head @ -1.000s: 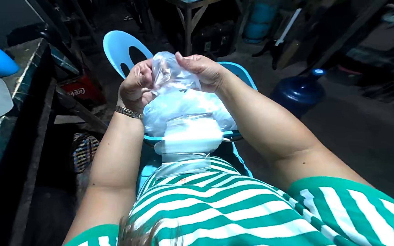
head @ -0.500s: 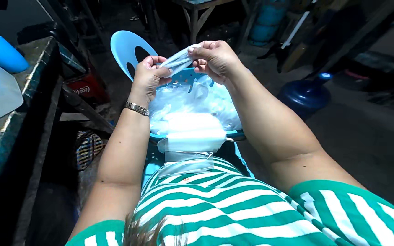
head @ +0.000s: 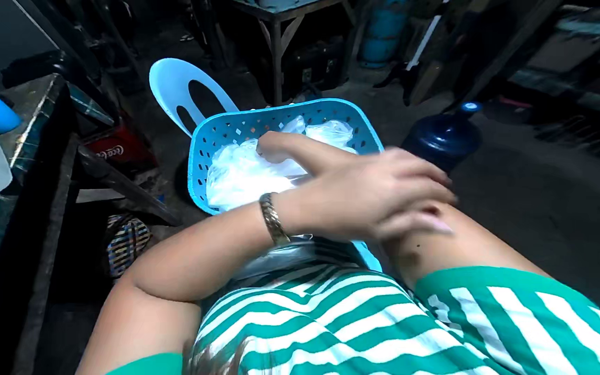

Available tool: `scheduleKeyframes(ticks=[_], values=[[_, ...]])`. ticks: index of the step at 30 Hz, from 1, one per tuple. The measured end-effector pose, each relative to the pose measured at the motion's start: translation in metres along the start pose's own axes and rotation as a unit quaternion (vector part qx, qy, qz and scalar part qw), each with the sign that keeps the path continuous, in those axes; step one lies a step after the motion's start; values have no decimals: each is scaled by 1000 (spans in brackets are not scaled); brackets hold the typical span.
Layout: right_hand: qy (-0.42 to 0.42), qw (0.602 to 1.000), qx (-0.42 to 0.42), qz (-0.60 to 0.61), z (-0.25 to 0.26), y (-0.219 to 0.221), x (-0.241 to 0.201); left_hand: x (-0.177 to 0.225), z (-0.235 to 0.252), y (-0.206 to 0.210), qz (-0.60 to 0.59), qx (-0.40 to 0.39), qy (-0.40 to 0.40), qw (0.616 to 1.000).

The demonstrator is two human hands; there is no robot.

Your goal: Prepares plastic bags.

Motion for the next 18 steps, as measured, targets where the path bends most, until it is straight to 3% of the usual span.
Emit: scheduleKeyframes(ticks=[4,10,15,18], values=[[-13,1000,-6,-8,3,9,8,28,6,40,-105,-107,85,985],[-25,999,21,8,-9,3,8,-1,-2,39,-45,-109,102,988],[-13,998,42,35,-10,-8,-4,-30,-16,20,24,-76,59,995],[-46,991,120,-32,26,29,37,-50,-25,-4,75,-63,-21,995]])
Point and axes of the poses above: each hand's wrist, its own z-axis towards the middle knuckle, its own y-axis out of the palm, x = y × z, the point moved 1 cm from there along z, towards the middle knuckle, and after that the axes turned 13 degrees about -y, right-handed, at the moved point
